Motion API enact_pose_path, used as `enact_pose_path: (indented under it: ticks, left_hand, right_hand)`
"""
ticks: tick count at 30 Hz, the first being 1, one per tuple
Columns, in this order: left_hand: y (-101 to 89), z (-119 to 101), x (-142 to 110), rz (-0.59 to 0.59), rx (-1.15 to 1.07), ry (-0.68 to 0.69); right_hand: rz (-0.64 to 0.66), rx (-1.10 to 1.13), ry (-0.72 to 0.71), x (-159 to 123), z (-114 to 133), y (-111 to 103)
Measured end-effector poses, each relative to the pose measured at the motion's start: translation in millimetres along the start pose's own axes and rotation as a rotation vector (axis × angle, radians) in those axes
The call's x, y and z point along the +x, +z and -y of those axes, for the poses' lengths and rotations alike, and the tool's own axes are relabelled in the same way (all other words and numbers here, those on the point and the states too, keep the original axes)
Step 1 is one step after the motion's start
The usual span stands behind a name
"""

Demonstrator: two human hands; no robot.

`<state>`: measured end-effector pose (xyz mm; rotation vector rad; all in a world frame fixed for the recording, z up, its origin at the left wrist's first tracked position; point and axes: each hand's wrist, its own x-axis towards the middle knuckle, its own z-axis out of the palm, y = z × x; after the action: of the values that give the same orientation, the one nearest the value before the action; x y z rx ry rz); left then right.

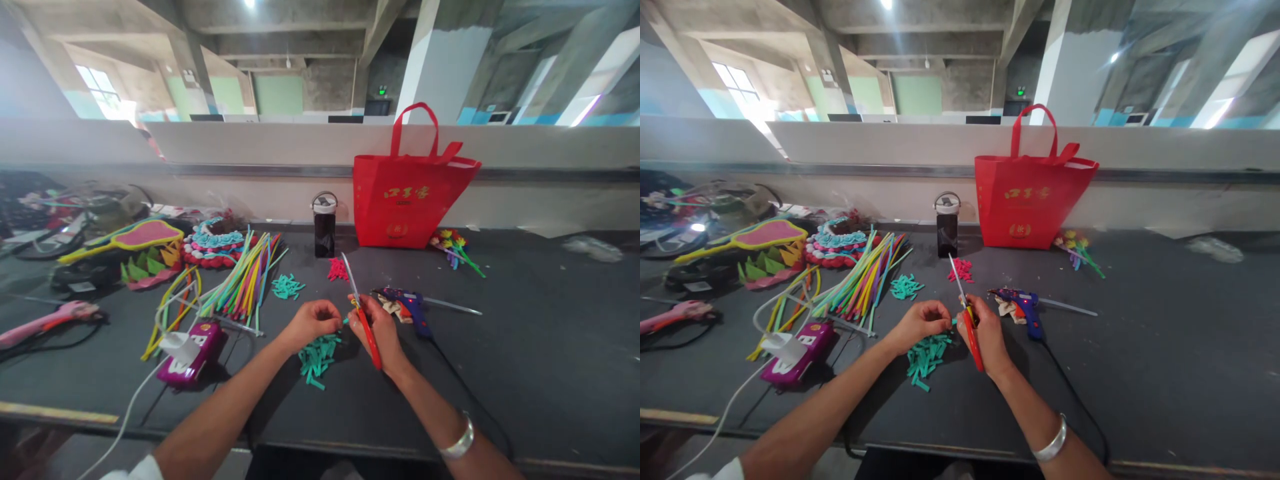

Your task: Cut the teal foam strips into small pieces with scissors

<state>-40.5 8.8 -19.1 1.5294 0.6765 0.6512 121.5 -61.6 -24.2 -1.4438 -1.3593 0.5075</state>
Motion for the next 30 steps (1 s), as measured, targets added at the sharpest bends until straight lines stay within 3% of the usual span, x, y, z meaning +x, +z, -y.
enact_pose_path:
  ticks: [6,11,14,25,30]
  left_hand:
    - [-2.1,-4.4,-1.0,0.003,0.124,0.049]
    - [0.0,-7.7,-2.8,-0.035,0.388,0.228]
    - [0.4,-7.5,-2.8,-0.065,0.476,0.270]
    - [2.0,-6.6,-1.8,-0.121,0.365,0.204]
    - [0.5,-9.8,-2.4,-0.109,0.265,0.129]
  right_hand:
    - [-0.101,-0.001,0.013,5.9,-2.3,-3.9]
    - [-0.074,0.008,-0.005,4.7,-6.5,-0.9]
    - [-0.037,0.007,-0.015,3.0,-6.9,0.1]
    - [0.080,-0.029,-0.065,-1.3,-1.9,1.1]
    - [0.027,-0.002,-0.054,0.1,-4.5,0.2]
